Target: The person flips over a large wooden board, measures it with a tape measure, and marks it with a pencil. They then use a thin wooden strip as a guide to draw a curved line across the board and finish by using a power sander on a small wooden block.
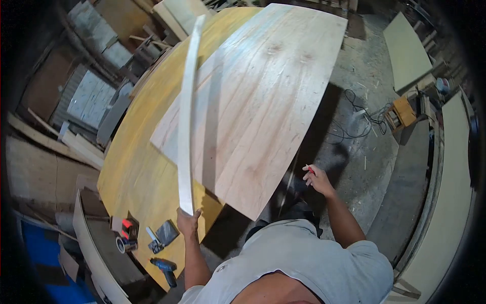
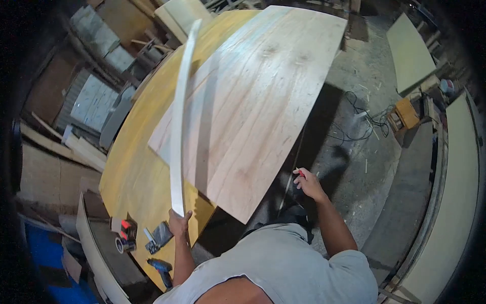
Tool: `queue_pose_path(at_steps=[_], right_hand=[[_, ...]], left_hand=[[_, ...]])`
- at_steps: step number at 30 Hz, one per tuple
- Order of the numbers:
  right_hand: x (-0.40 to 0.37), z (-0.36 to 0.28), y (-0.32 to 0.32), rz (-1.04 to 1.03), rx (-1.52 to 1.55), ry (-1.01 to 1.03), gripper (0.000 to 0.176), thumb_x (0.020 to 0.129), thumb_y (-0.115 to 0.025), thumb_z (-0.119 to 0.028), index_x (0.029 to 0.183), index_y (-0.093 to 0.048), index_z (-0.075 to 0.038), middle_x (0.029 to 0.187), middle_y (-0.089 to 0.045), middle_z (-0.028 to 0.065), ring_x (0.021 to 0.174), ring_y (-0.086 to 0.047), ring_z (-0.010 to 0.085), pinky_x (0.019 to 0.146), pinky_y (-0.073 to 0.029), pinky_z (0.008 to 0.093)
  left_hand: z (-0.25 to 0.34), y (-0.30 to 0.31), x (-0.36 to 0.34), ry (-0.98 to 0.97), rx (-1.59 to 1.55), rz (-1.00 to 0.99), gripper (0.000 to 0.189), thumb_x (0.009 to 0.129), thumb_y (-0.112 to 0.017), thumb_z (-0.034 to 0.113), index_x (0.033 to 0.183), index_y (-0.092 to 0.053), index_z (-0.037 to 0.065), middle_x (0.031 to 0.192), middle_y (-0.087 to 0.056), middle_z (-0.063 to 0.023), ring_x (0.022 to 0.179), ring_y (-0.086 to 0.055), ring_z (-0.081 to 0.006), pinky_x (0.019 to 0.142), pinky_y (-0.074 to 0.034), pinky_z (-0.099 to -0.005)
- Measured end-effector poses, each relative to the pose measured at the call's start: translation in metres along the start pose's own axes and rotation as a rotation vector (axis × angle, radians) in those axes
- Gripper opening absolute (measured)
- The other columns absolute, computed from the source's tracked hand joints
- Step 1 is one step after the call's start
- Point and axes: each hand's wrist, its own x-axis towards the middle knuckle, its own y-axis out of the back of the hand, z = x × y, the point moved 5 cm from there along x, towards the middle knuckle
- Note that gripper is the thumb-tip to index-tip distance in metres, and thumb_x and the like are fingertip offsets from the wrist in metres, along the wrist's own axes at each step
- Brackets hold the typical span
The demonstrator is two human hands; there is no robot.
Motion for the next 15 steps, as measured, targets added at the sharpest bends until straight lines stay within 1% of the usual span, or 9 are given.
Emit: queue_pose_path(at_steps=[1, 3, 4, 6, 7, 9, 11, 13, 15], right_hand=[[-0.003, 0.008, 0.012, 0.04, 0.046, -0.007, 0.027, 0.091, -0.042, -0.007, 0.113, -0.058, 0.0, 0.078, -0.067, 0.0094, 0.059, -0.062, 0.0145, 0.059, -0.05, 0.0294], [-0.008, 0.035, 0.036, 0.107, 0.101, -0.058, 0.028, 0.091, -0.042, -0.009, 0.113, -0.058, 0.0, 0.081, -0.067, 0.0093, 0.06, -0.062, 0.0141, 0.059, -0.05, 0.028], [-0.01, 0.052, 0.048, 0.119, 0.099, -0.06, 0.028, 0.091, -0.042, -0.009, 0.113, -0.058, 0.0, 0.081, -0.067, 0.0093, 0.06, -0.062, 0.0141, 0.059, -0.05, 0.028], [-0.009, 0.079, 0.073, 0.146, 0.176, -0.072, 0.027, 0.09, -0.044, -0.008, 0.112, -0.058, 0.0, 0.08, -0.067, 0.0086, 0.061, -0.063, 0.0141, 0.06, -0.051, 0.0267], [-0.007, 0.085, 0.088, 0.177, 0.19, -0.099, 0.027, 0.089, -0.044, -0.007, 0.11, -0.059, 0.0, 0.079, -0.067, 0.0086, 0.062, -0.063, 0.0136, 0.06, -0.051, 0.0266], [-0.004, 0.11, 0.116, 0.209, 0.22, -0.102, 0.027, 0.088, -0.044, -0.007, 0.111, -0.057, -0.001, 0.079, -0.065, 0.0086, 0.062, -0.062, 0.0137, 0.059, -0.051, 0.0274], [0.017, 0.116, 0.156, 0.244, 0.258, -0.111, 0.028, 0.088, -0.043, -0.007, 0.112, -0.056, -0.002, 0.079, -0.064, 0.0086, 0.062, -0.061, 0.0137, 0.059, -0.051, 0.0281], [0.012, 0.112, 0.193, 0.309, 0.206, -0.205, 0.028, 0.089, -0.04, -0.006, 0.113, -0.056, -0.002, 0.08, -0.064, 0.0089, 0.062, -0.061, 0.0136, 0.058, -0.05, 0.0274], [0.017, 0.103, 0.241, 0.337, 0.179, -0.211, 0.029, 0.089, -0.039, -0.006, 0.113, -0.056, -0.002, 0.081, -0.064, 0.0091, 0.061, -0.061, 0.0134, 0.058, -0.049, 0.0271]], left_hand=[[0.024, -0.009, 0.009, -0.02, 0.001, -0.008, 0.063, 0.062, -0.084, 0.035, 0.109, -0.055, 0.005, 0.099, -0.066, -0.0185, 0.097, -0.062, -0.0382, 0.083, -0.047, -0.0445], [0.071, -0.037, 0.017, -0.117, -0.058, -0.132, 0.066, 0.063, -0.084, 0.041, 0.111, -0.056, 0.005, 0.099, -0.067, -0.0182, 0.097, -0.063, -0.0376, 0.083, -0.047, -0.045], [0.087, -0.055, 0.027, -0.137, -0.039, -0.191, 0.07, 0.063, -0.083, 0.044, 0.115, -0.055, 0.006, 0.104, -0.067, -0.0191, 0.1, -0.063, -0.0375, 0.086, -0.048, -0.0453], [0.133, -0.077, 0.03, -0.203, 0.124, -0.172, 0.078, 0.062, -0.082, 0.048, 0.121, -0.053, 0.007, 0.109, -0.066, -0.0195, 0.103, -0.062, -0.0378, 0.089, -0.047, -0.0458], [0.151, -0.088, 0.034, -0.221, 0.111, -0.163, 0.078, 0.062, -0.082, 0.048, 0.121, -0.053, 0.007, 0.109, -0.066, -0.0195, 0.103, -0.062, -0.0378, 0.089, -0.047, -0.0458], [0.181, -0.122, 0.044, -0.264, 0.042, -0.271, 0.084, 0.061, -0.081, 0.052, 0.126, -0.051, 0.009, 0.111, -0.065, -0.02, 0.105, -0.062, -0.0383, 0.089, -0.047, -0.0464], [0.227, -0.139, 0.059, -0.315, 0.062, -0.259, 0.085, 0.06, -0.081, 0.053, 0.126, -0.05, 0.009, 0.111, -0.065, -0.0201, 0.105, -0.061, -0.0385, 0.089, -0.047, -0.0464], [0.265, -0.153, 0.076, -0.358, 0.084, -0.261, 0.089, 0.06, -0.08, 0.054, 0.13, -0.048, 0.009, 0.114, -0.064, -0.021, 0.107, -0.061, -0.0381, 0.09, -0.048, -0.0464], [0.308, -0.165, 0.095, -0.367, 0.136, -0.25, 0.091, 0.06, -0.08, 0.055, 0.131, -0.047, 0.009, 0.115, -0.064, -0.0211, 0.107, -0.061, -0.0378, 0.091, -0.048, -0.0465]])
